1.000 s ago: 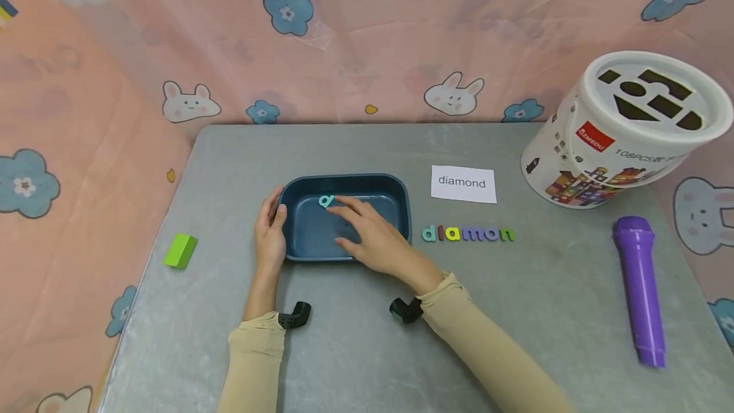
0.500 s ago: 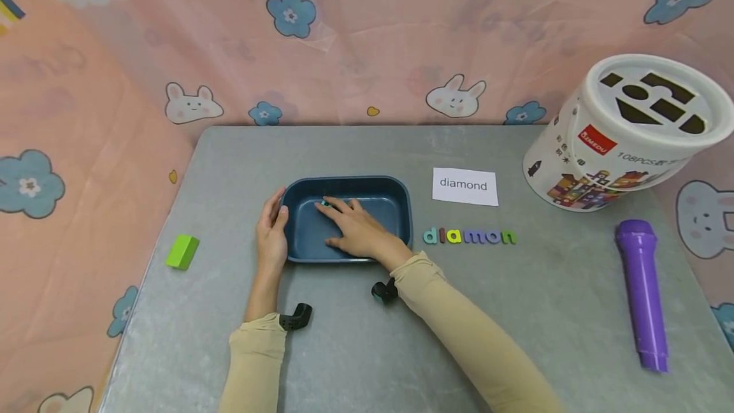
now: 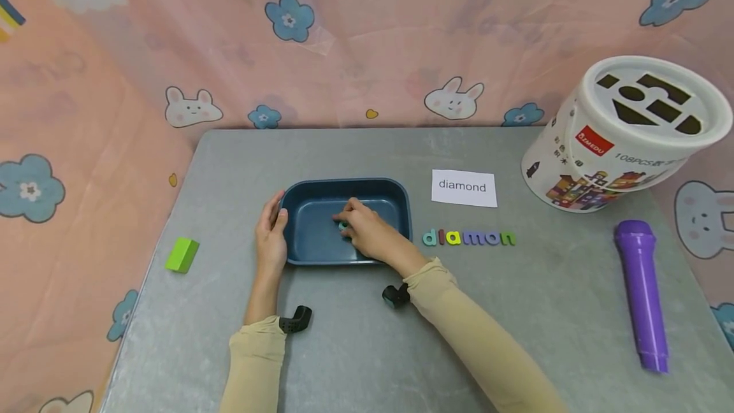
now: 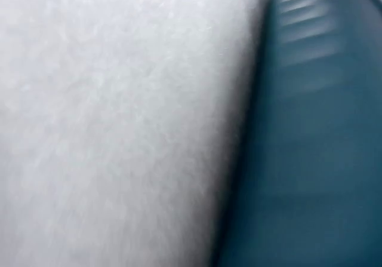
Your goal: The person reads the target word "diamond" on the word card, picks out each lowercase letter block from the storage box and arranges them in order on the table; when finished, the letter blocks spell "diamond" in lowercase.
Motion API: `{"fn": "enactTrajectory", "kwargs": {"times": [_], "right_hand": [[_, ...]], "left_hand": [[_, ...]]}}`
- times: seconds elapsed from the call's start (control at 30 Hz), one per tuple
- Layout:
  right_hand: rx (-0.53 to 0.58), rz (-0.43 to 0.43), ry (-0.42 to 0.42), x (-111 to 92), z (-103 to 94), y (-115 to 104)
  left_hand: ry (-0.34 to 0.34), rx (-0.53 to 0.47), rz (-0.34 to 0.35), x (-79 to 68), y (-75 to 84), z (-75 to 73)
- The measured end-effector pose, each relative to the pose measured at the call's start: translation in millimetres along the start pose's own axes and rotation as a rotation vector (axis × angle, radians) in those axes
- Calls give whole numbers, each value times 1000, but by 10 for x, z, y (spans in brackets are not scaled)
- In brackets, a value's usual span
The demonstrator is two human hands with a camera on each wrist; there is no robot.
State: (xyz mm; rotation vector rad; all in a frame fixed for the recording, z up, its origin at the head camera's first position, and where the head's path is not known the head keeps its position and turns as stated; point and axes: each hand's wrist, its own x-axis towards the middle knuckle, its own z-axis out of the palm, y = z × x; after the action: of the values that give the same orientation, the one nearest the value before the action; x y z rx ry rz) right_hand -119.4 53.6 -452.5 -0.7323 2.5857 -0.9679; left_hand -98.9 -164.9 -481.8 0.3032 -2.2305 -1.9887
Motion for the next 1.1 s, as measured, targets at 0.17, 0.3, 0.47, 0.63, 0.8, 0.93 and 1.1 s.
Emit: {"fn": "enactTrajectory", "kwargs": {"times": [0.17,0.3,0.47,0.63,0.8,0.93,1.1], "right_hand": [[89,-123,160,-121,-87,57],[187,-201,300,-275,-200,102],[278,-207,379,-515,-404,191],[239,-132,541,-770,-588,354],[259,-5,640,-1055,-725,548],[337,96,644,-1271,-797,693],[335,191,734,-1513,-900,947]], "left_hand": [[-2,2,-4,1,-7,-2],[0,9,-7,-2,0,0],[1,12,-4,-9,9,-2],[-6,6,-5,-4,-2,-2],[-8,13,-3,-15,7,2],[-1,7,11,-20,-2,2],[2,1,16,-27,-1,0]]}}
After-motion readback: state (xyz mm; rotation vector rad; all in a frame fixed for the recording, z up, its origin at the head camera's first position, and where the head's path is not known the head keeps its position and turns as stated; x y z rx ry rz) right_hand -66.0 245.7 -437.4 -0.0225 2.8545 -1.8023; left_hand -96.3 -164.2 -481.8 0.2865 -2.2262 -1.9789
